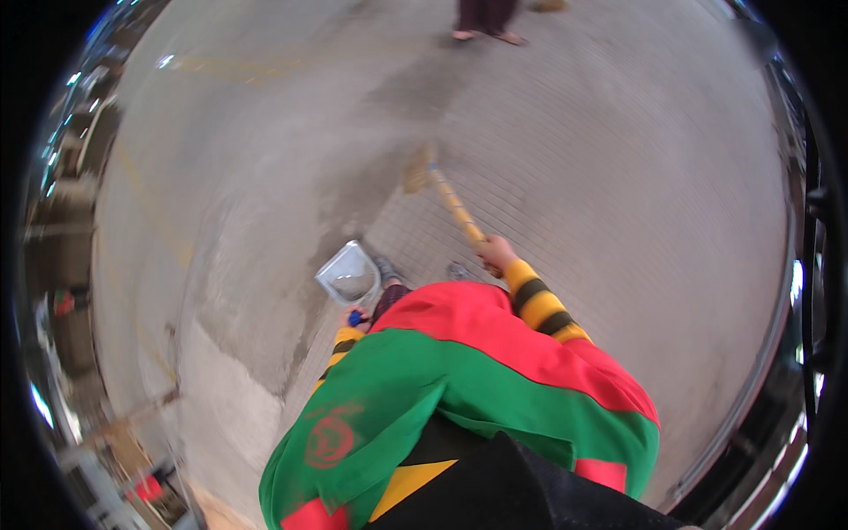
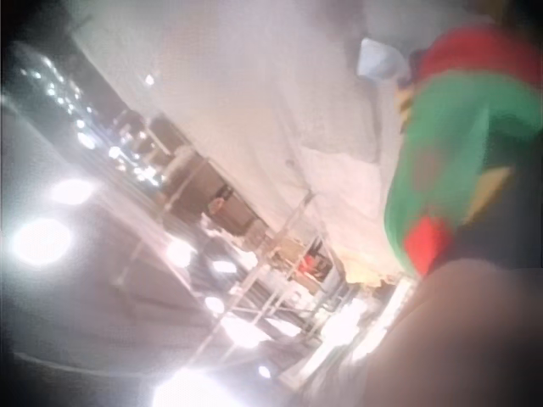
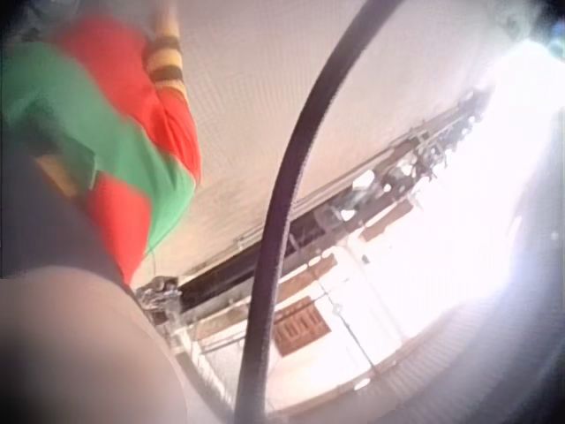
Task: The person sweeps a tiled floor using a broom and dustpan, gathering debris into the dustpan. They coordinate with another person who also sweeps nearby.
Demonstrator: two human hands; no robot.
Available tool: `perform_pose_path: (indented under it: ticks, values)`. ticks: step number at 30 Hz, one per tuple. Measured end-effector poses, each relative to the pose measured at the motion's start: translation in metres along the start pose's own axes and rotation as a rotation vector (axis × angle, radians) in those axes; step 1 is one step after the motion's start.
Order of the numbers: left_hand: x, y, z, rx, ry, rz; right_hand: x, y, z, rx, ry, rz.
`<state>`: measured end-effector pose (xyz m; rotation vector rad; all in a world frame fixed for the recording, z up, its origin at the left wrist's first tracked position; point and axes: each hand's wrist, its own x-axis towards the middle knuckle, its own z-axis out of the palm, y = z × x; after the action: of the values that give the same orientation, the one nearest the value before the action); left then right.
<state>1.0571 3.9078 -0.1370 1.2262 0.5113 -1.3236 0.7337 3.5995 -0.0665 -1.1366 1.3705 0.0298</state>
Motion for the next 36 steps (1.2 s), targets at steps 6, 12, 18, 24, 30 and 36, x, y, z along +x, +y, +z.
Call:
perform_pose_path:
  ticks: [6, 12, 18, 24, 30, 36]
  values:
    - [-0.004, 0.015, -0.01, -0.281, -0.015, -0.342, 0.033, 0.043, -0.005, 0.023, 0.182, 0.146]
    - [0.005, 0.016, -0.016, -0.155, -0.002, -0.302, -0.005, 0.132, -0.07, 0.182, 0.378, 0.298]
    - [0.015, -0.008, -0.019, -0.223, -0.012, -0.178, -0.095, 0.181, -0.121, 0.311, 0.52, 0.378]
    - [-0.008, -0.043, 0.002, -0.339, 0.05, -0.076, -0.175, 0.188, -0.121, 0.139, 0.508, 0.242]
    - [-0.024, -0.05, 0.014, -0.097, 0.046, -0.032, -0.203, 0.165, -0.087, 0.071, 0.366, 0.099]
    - [-0.01, -0.023, 0.0, 0.053, 0.064, -0.169, -0.154, 0.138, -0.035, 0.255, 0.125, -0.038]
